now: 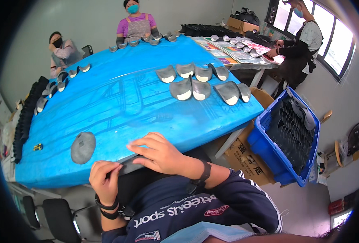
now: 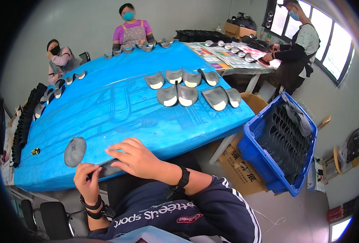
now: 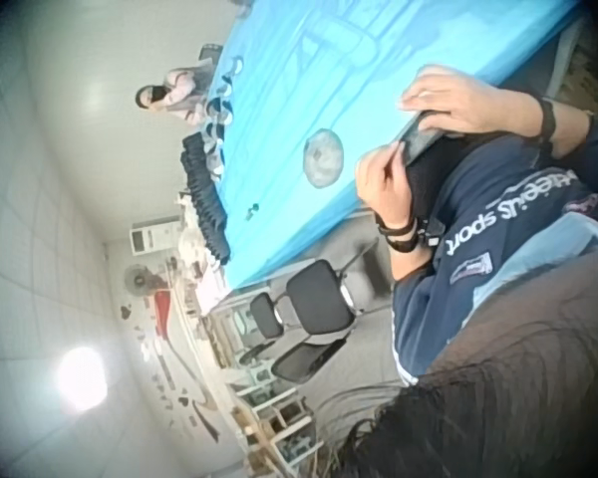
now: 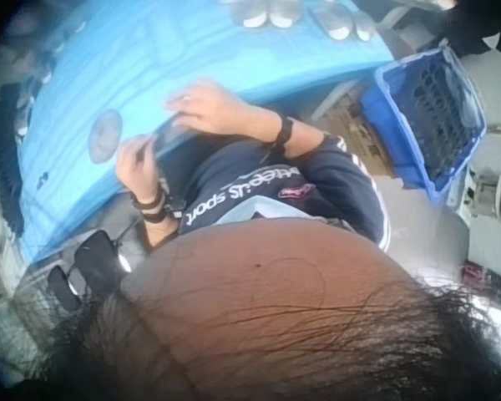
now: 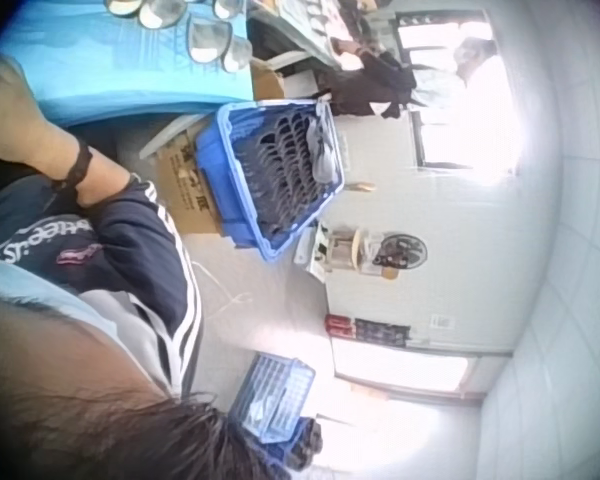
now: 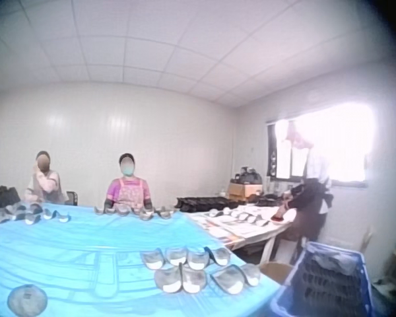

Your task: The recorder is inspecting and assembling grey and black shoe components at a production table.

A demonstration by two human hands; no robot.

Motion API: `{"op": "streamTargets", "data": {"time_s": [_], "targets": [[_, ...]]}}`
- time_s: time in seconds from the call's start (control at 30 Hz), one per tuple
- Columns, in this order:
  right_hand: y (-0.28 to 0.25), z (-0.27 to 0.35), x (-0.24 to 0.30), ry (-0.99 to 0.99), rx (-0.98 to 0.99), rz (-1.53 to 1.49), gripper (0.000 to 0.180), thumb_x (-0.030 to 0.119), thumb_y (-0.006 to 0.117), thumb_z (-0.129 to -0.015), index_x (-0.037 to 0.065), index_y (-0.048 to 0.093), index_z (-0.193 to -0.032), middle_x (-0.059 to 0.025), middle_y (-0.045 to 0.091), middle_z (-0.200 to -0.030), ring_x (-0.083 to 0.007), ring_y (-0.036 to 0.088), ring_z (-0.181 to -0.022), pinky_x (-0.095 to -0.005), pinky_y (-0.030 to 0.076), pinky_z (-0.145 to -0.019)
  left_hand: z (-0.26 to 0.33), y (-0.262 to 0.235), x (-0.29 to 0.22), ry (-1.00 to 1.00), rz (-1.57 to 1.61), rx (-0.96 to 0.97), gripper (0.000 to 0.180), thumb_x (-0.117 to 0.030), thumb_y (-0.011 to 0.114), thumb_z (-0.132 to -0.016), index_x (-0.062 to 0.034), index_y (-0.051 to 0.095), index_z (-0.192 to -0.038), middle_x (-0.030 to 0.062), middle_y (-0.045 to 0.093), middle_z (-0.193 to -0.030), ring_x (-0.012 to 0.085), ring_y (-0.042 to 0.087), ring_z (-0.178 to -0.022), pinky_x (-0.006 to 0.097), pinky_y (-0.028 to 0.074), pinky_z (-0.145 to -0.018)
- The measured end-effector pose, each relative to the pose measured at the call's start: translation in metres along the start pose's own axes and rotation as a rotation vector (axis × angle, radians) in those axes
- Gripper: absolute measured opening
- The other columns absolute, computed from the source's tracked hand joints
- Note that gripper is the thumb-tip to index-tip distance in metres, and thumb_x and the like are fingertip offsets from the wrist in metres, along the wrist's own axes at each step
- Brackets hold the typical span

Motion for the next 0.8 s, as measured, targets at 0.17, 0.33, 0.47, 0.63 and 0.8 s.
{"op": "streamTargets", "data": {"time_s": [0.17, 0.33, 0.47, 0.63, 0.8], "targets": [[-0.001, 0.008, -0.002, 0.015, -0.018, -0.085, 0.014, 0.013, 0.068, -0.076, 0.008, 0.067, -0.088, -0.0023, 0.063, -0.082, -0.0205, 0.056, -0.080, -0.0338, 0.041, -0.076, 0.010, -0.001, 0.022, -0.082, 0.136, 0.027, 0.020, 0.003, 0.075, -0.061, -0.0024, 0.062, -0.075, 0.0087, 0.062, -0.078, 0.0211, 0.057, -0.073, 0.030, 0.043, -0.065], [-0.003, 0.007, -0.007, 0.046, -0.019, -0.032, 0.013, 0.011, 0.068, -0.072, 0.009, 0.068, -0.085, -0.0008, 0.062, -0.079, -0.0187, 0.056, -0.077, -0.0340, 0.042, -0.075, 0.008, -0.016, 0.047, -0.142, 0.524, -0.329, 0.039, -0.030, 0.076, -0.068, -0.0025, 0.067, -0.094, 0.0119, 0.059, -0.104, 0.0275, 0.051, -0.102, 0.044, 0.038, -0.089], [0.004, 0.012, -0.002, -0.038, 0.028, -0.010, 0.014, 0.008, 0.068, -0.069, 0.009, 0.068, -0.083, -0.0006, 0.060, -0.077, -0.0185, 0.056, -0.075, -0.0340, 0.043, -0.073, -0.002, 0.003, 0.001, 0.090, -0.072, 0.210, 0.031, -0.014, 0.077, -0.063, -0.0087, 0.070, -0.092, 0.0055, 0.063, -0.095, 0.0257, 0.057, -0.089, 0.036, 0.044, -0.078], [0.009, 0.013, 0.002, -0.048, 0.068, 0.037, 0.014, 0.009, 0.070, -0.068, 0.010, 0.068, -0.081, -0.0007, 0.059, -0.073, -0.0189, 0.055, -0.072, -0.0331, 0.043, -0.071, 0.003, 0.016, 0.000, 0.081, -0.094, 0.211, 0.021, -0.007, 0.074, -0.067, -0.0077, 0.069, -0.087, 0.0036, 0.062, -0.077, 0.0207, 0.059, -0.071, 0.030, 0.046, -0.063], [0.011, 0.015, -0.005, -0.013, 0.117, 0.008, 0.016, 0.011, 0.074, -0.067, 0.010, 0.069, -0.083, -0.0017, 0.061, -0.073, -0.0207, 0.055, -0.068, -0.0337, 0.042, -0.066, 0.004, 0.014, 0.005, 0.090, 0.000, 0.205, 0.017, -0.005, 0.073, -0.068, -0.0060, 0.067, -0.083, 0.0053, 0.061, -0.074, 0.0216, 0.059, -0.068, 0.031, 0.046, -0.060]]}}
Point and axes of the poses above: each hand's wrist, its own z-axis away from the middle knuckle, its own y-axis out of the palm, x = y × z, the point moved 6 cm from there along -z, towards the middle knuckle
